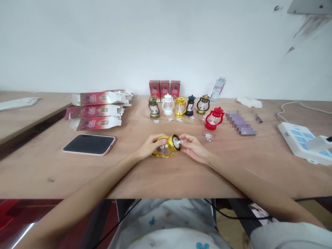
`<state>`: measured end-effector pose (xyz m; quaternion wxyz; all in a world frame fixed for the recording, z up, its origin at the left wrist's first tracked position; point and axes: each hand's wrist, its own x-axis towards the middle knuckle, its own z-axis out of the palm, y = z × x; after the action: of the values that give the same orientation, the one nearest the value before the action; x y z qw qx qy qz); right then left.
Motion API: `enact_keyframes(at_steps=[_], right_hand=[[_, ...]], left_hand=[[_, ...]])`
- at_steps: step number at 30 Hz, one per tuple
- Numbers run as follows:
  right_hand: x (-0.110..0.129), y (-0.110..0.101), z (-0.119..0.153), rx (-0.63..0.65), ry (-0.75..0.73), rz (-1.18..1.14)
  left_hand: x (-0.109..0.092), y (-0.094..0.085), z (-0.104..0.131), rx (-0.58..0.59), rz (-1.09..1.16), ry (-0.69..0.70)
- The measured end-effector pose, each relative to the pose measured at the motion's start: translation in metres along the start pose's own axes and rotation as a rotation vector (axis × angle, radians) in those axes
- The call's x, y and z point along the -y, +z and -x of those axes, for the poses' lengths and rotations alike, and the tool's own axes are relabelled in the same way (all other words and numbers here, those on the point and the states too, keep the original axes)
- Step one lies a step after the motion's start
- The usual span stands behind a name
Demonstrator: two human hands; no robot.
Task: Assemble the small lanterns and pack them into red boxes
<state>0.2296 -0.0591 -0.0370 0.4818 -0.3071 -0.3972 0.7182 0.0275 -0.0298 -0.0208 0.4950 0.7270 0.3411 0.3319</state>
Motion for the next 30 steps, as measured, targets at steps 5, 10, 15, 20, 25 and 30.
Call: enact_keyframes(at_steps=[5,10,15,20,25,30], right_hand=[[0.0003,0.0039,0.0029,-0.081,-0.163,0.105],[0.0001,0.005,0.0029,-0.126,-0.301,0.271],[-0.0006,0.0052,0.0024,-0.118,-0.263,0.257],[-0.0012,0.0054,0.003,-0.134,-0.238,0.208],[-0.0006,0.0054,0.0028,-0.136,-0.24,0.248],[0.0002,0.0068,0.004,-0.132,-0.27,0.261]], left_hand=[[0.0006,0.0009,0.0004,-0.026,0.003,-0.001],[-0.0001,0.0014,0.0015,-0.031,0.011,0.02],[-0.0002,0.0003,0.0003,-0.062,-0.018,0.038],[0.0033,-0.0004,-0.001,-0.083,-0.015,0.045],[0.0028,0.0005,-0.0007,-0.091,-0.014,0.048],[0.0005,0.0011,-0.0001,-0.075,0.006,0.048]])
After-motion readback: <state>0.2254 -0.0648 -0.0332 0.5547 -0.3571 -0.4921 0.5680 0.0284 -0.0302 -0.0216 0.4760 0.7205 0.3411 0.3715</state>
